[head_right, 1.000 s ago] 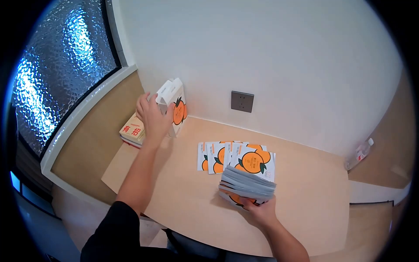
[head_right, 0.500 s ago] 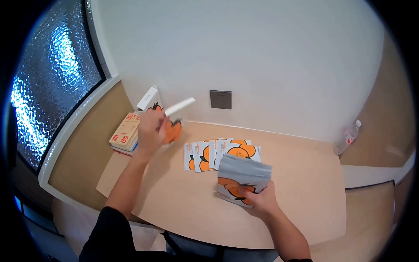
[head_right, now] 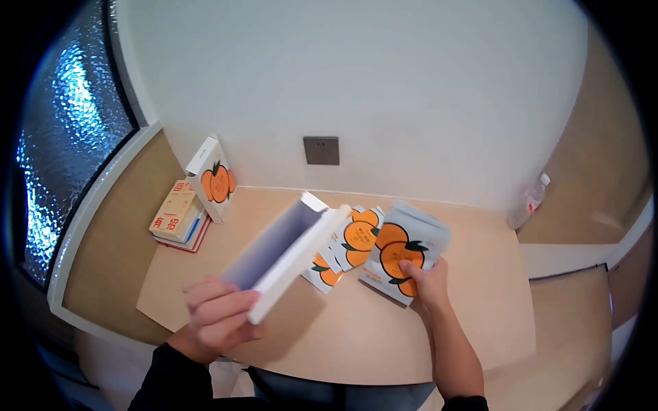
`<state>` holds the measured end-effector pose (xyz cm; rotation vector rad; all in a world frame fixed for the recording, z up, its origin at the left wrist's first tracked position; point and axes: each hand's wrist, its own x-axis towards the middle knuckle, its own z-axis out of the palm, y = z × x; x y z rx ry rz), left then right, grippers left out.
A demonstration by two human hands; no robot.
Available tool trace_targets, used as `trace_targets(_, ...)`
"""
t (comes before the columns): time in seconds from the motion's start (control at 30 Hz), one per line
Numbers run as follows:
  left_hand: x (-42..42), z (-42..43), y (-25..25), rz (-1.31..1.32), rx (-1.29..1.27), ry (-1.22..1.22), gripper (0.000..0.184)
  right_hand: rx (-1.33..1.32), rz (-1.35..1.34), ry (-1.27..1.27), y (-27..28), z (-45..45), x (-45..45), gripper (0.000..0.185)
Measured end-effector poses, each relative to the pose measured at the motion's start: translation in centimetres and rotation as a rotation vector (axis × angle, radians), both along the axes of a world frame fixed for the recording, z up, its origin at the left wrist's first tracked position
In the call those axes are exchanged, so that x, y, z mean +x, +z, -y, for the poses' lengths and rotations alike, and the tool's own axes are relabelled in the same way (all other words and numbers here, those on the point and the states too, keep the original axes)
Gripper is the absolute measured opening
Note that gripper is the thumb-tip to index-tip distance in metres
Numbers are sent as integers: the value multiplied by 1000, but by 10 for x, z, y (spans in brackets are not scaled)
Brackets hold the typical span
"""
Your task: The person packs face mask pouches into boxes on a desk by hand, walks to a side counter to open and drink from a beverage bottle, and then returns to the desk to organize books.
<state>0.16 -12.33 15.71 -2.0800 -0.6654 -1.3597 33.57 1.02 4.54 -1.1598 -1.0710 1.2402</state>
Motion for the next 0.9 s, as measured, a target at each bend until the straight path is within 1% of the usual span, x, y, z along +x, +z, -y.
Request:
trace_targets(0.03,1,2,1,25,-29,-20,20,-7,-6,9,-3,2,0,33)
trace_targets(0.1,26,-14,-17,264,281,-150,24,10,-28,5,-7,-2,4,34)
trace_targets(0.13,20,1,-23,141,164,-254,23,36,12,12,-12,-6,7,34)
trace_targets(0.17,13,8,-26,-41,88,-376,18,34,10,-8,-14,-5,13,34)
trace_targets(0.23,22,4,-23,-282,-52,-478,12,30,-1,-42,0,-5,12,34)
trace_targets(0.27,30,-5,-38,-243,-16,-451,13,-7,-49,-72,9,-3,12,34)
trace_targets(0.3,39,-15,-53,-199,26,-433,13,14,-85,-81,8,-5,14,34)
trace_targets(0.33,33,-22,-55,-280,-38,-429,12,34,-119,-109,1,-8,18,35)
trace_targets(0.37,23,-32,-66,-277,-47,-421,13,54,-147,-159,-8,-7,22,35)
trace_targets(0.43,9,-48,-93,-250,-77,-415,13,-62,-179,-247,-16,-5,23,35)
trace_targets(0.47,0,-55,-105,-232,-97,-406,12,-43,-211,-260,-31,-11,27,35)
trace_targets(0.5,-3,-70,-116,-182,-59,-398,13,29,-16,-293,-41,-18,35,36)
trace_targets(0.53,1,-85,-117,-124,-34,-383,14,47,97,-330,-48,-21,42,37)
trace_targets(0.57,8,-101,-121,-52,-15,-323,16,127,66,-368,-60,-30,50,37)
trace_targets(0.6,8,-110,-120,5,-29,-238,20,25,12,-332,-50,-30,53,36)
trace_targets(0.63,5,-124,-123,34,-83,-224,23,53,-49,-365,-48,-31,53,35)
trace_targets(0.7,-1,-140,-124,110,-266,-219,25,93,-145,-331,-44,-36,56,34)
trace_targets(0.73,19,-136,-100,89,-258,-210,25,133,-120,-325,-22,-34,77,35)
trace_targets(0.8,13,-135,-88,46,-317,-192,26,136,-65,-321,-16,-33,72,36)
trace_targets(0.9,27,-124,-75,10,-361,-61,28,80,-135,-251,-13,-27,68,36)
